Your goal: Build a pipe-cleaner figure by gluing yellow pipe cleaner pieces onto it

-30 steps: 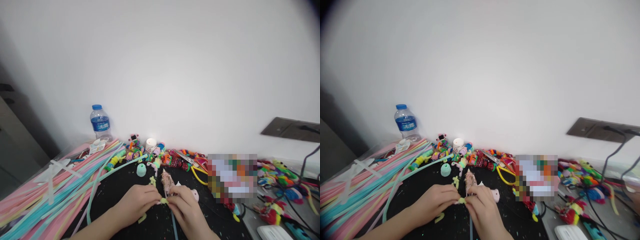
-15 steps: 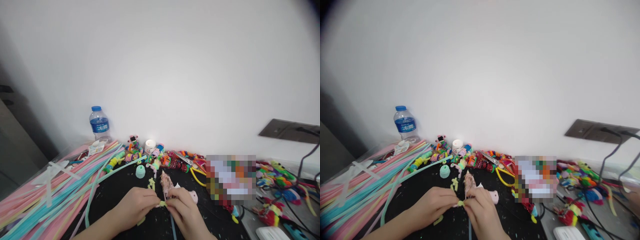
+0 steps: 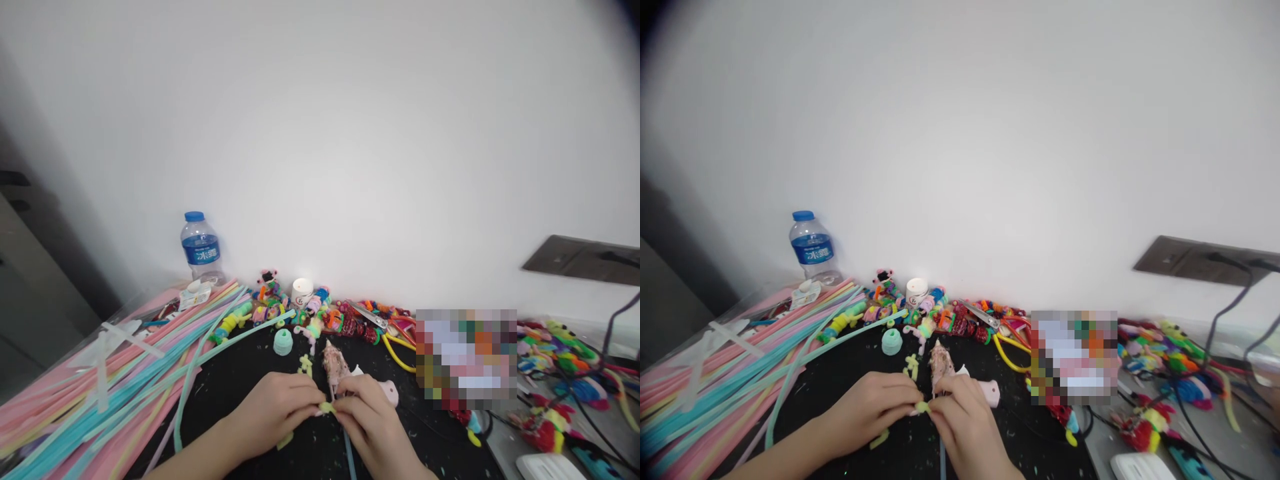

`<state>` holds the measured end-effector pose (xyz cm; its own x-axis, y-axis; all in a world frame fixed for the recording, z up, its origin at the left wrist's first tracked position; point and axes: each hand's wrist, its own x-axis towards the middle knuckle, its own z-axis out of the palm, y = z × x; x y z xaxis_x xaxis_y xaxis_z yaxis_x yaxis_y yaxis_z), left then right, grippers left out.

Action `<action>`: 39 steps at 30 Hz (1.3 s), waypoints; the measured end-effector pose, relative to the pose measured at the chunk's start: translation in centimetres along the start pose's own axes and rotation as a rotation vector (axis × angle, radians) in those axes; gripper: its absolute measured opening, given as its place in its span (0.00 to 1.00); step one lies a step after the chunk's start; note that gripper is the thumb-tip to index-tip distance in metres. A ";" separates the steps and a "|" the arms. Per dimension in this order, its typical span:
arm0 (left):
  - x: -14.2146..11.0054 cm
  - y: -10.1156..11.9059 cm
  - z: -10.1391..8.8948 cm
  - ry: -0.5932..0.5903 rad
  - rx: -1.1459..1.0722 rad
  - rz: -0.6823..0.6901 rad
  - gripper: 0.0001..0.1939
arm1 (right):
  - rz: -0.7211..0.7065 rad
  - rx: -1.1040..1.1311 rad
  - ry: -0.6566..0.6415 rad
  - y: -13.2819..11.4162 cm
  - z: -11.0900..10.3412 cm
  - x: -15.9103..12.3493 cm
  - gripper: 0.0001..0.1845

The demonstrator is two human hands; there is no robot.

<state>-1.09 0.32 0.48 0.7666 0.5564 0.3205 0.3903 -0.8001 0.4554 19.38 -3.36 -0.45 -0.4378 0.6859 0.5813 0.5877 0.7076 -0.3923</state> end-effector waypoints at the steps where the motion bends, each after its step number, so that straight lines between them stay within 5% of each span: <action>1: 0.0 0.0 0.0 -0.003 -0.004 0.001 0.10 | 0.002 0.002 0.008 0.0 0.0 0.0 0.07; 39: 0.0 -0.2 0.4 0.004 -0.091 -0.037 0.11 | 0.009 0.025 0.009 -0.4 -0.2 0.3 0.08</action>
<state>-0.97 0.37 0.10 0.7503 0.5865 0.3052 0.3706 -0.7554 0.5404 19.12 -3.46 0.05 -0.4261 0.6906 0.5844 0.5743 0.7056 -0.4151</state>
